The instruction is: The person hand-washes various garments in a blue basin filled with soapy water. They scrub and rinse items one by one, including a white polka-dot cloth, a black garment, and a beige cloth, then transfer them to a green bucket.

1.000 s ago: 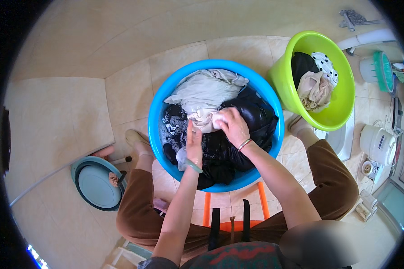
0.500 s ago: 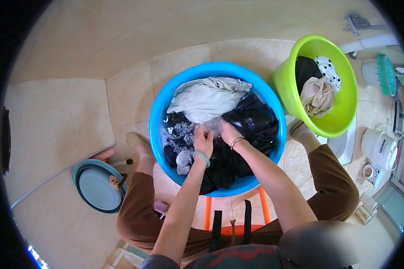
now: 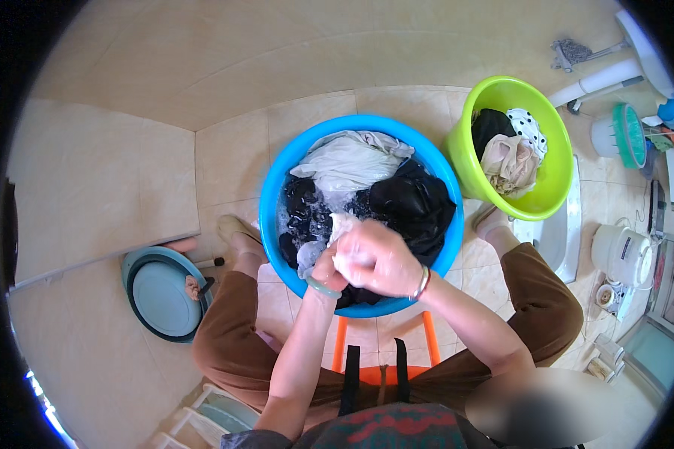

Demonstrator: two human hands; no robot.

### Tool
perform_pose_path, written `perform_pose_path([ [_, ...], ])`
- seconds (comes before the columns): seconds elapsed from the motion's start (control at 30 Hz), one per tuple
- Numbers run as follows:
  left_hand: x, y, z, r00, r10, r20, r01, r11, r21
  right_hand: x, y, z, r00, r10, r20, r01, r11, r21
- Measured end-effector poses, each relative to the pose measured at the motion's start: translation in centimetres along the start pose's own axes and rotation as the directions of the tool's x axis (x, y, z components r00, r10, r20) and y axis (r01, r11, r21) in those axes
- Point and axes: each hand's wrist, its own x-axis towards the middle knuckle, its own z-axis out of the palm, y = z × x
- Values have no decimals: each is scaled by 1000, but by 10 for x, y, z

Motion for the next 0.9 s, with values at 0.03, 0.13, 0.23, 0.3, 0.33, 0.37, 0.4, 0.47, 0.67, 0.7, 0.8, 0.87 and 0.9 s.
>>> perform_pose_path([
  [0.03, -3, -2, 7, 966, 118, 229, -130, 991, 36, 0, 4, -3, 982, 158, -99, -157, 987, 18],
  [0.13, -16, -4, 58, 961, 120, 251, -106, 992, -68, 3, 40, -3, 951, 192, -243, -192, 981, 25],
  [0.23, -23, -11, 74, 973, 76, 217, -97, 992, 85, 2, 54, 6, 889, 421, -181, -376, 896, 237],
  [0.3, -35, -9, 71, 991, -107, 80, 85, 967, 240, 5, 45, 5, 826, 561, -53, -534, 810, 245],
  [0.33, -37, -10, 66, 981, -142, 136, 109, 968, 224, 4, 51, 6, 851, 521, -71, -508, 849, 145],
  [0.37, -37, -11, 61, 965, -175, 193, 134, 969, 210, 7, 51, 4, 855, 519, -10, -513, 848, 135],
  [0.4, -34, -13, 59, 983, -133, 128, 113, 982, 154, 11, 48, 1, 854, 518, 51, -520, 845, 123],
  [0.47, -29, -13, 50, 975, -125, 181, 95, 982, 165, 12, 53, -3, 822, 530, 208, -561, 816, 141],
  [0.67, -31, -14, 74, 914, -86, 396, 176, 964, -197, -4, 66, -11, 893, 276, 356, -426, 261, 866],
  [0.7, -32, -16, 78, 913, -72, 401, 191, 945, -265, -8, 64, -5, 913, 260, 314, -368, 194, 909],
  [0.8, -38, -24, 92, 920, -46, 390, 223, 879, -422, -3, 46, 11, 954, 182, 239, -236, -36, 971],
  [0.87, -37, -29, 84, 821, -44, 569, 385, 779, -495, -1, 44, 14, 968, 149, 202, -189, -94, 977],
  [0.9, -39, -29, 87, 755, -34, 655, 474, 719, -508, -1, 51, 12, 972, 124, 200, -185, -118, 976],
])
